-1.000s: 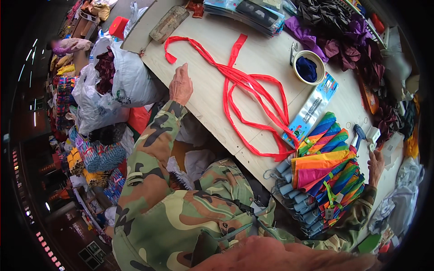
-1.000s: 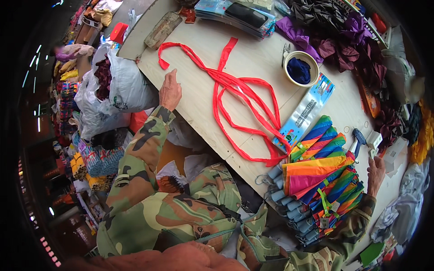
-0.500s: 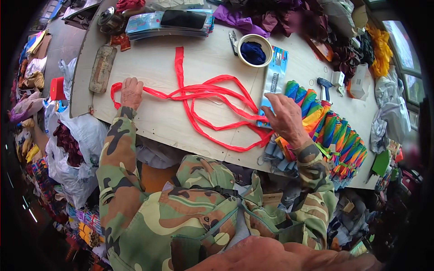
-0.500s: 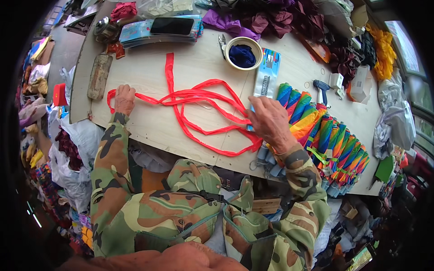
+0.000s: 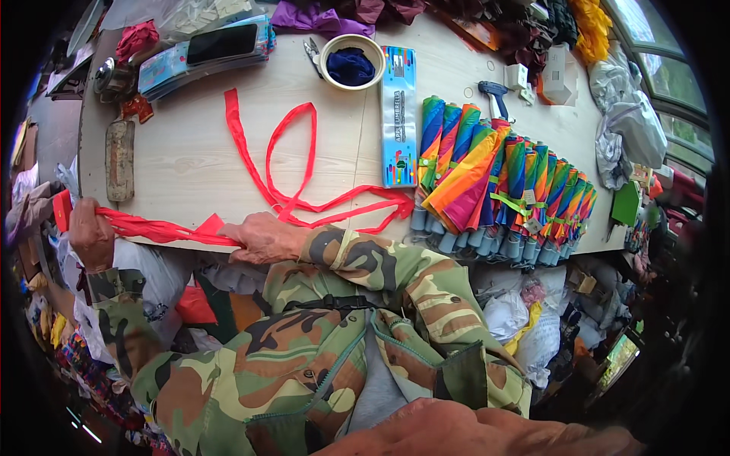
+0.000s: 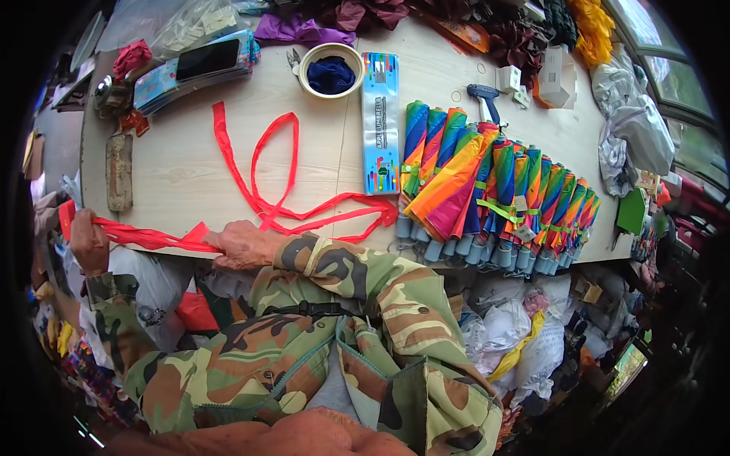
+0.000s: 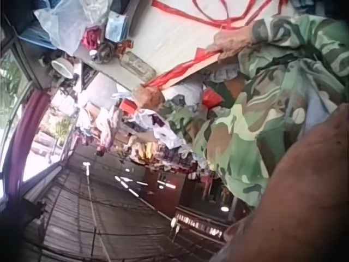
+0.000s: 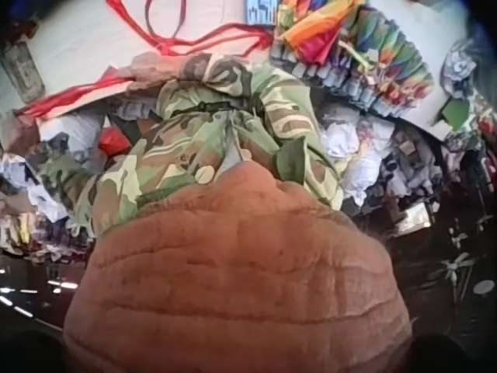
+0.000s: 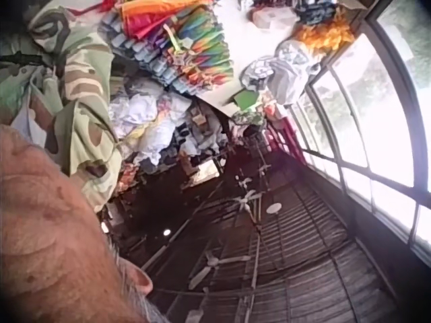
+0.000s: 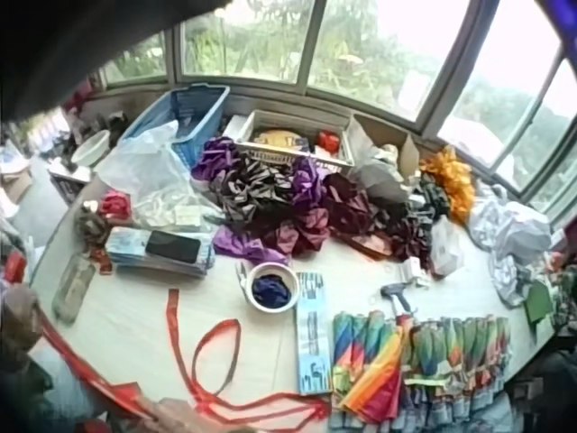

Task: Packaging and assembling colorful fabric products at a manufacturing workstation.

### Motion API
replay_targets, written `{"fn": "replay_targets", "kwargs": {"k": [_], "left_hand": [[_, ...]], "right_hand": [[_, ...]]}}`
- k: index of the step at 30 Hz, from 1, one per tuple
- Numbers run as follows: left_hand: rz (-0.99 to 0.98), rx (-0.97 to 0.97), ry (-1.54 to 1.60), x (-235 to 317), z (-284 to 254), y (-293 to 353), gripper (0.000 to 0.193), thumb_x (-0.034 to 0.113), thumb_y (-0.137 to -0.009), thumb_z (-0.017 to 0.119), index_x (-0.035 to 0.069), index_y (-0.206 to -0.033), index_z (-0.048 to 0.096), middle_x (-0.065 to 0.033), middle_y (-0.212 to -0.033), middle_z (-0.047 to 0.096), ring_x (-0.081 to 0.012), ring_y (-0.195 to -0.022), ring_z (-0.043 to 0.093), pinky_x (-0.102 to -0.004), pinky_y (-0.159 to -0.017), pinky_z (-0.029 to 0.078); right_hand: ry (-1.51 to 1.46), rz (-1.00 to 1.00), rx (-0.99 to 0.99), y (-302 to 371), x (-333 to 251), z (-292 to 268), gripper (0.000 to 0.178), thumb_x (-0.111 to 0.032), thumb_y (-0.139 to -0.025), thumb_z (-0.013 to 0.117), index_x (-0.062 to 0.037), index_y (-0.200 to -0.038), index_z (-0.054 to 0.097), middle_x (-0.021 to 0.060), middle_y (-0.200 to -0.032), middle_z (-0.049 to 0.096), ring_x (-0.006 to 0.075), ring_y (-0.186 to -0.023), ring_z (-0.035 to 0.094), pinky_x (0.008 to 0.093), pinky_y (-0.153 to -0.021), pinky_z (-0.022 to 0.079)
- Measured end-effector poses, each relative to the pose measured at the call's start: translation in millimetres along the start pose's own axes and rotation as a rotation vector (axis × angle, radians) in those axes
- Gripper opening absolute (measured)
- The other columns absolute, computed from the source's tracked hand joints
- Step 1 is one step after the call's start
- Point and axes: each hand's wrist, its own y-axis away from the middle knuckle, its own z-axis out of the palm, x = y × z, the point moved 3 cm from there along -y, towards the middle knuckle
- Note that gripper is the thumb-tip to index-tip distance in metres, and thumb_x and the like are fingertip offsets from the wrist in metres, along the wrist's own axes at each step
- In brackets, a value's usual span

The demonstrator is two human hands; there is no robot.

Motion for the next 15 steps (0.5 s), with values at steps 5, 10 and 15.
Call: {"fn": "replay_targets", "kwargs": {"k": [5, 10, 15], "left_hand": [[-0.054, -0.291, -0.546, -267.5, 33.3, 72.8, 0.036, 0.004, -0.093, 0.064, 0.008, -0.129, 0.067, -0.0159, -0.115, 0.073, -0.0396, -0.101, 0.072, -0.0484, -0.086, 0.059], [-0.177, -0.453, -0.750, -352.7, 33.2, 73.4, 0.038, 0.010, -0.095, 0.064, 0.009, -0.134, 0.065, -0.0160, -0.118, 0.073, -0.0400, -0.105, 0.072, -0.0502, -0.088, 0.058], [-0.216, -0.540, -0.825, -382.1, 61.9, 62.6, 0.041, 0.016, -0.098, 0.063, 0.010, -0.139, 0.063, -0.0161, -0.122, 0.073, -0.0404, -0.108, 0.071, -0.0520, -0.090, 0.057]], "right_hand": [[0.123, 0.164, 0.106, 123.9, 32.2, -36.0, 0.046, -0.027, -0.093, 0.075, -0.0090, -0.134, 0.065, 0.0252, -0.083, 0.069, 0.0456, -0.081, 0.070, 0.0565, -0.075, 0.052], [0.156, 0.425, 0.149, 243.3, 18.2, -69.3, 0.043, -0.027, -0.092, 0.076, -0.0108, -0.131, 0.067, 0.0238, -0.084, 0.071, 0.0459, -0.081, 0.069, 0.0566, -0.075, 0.053], [0.079, 0.618, 0.159, 323.1, 30.8, -48.9, 0.035, -0.024, -0.093, 0.076, -0.0072, -0.123, 0.071, 0.0238, -0.094, 0.074, 0.0456, -0.092, 0.071, 0.0559, -0.083, 0.054]]}}
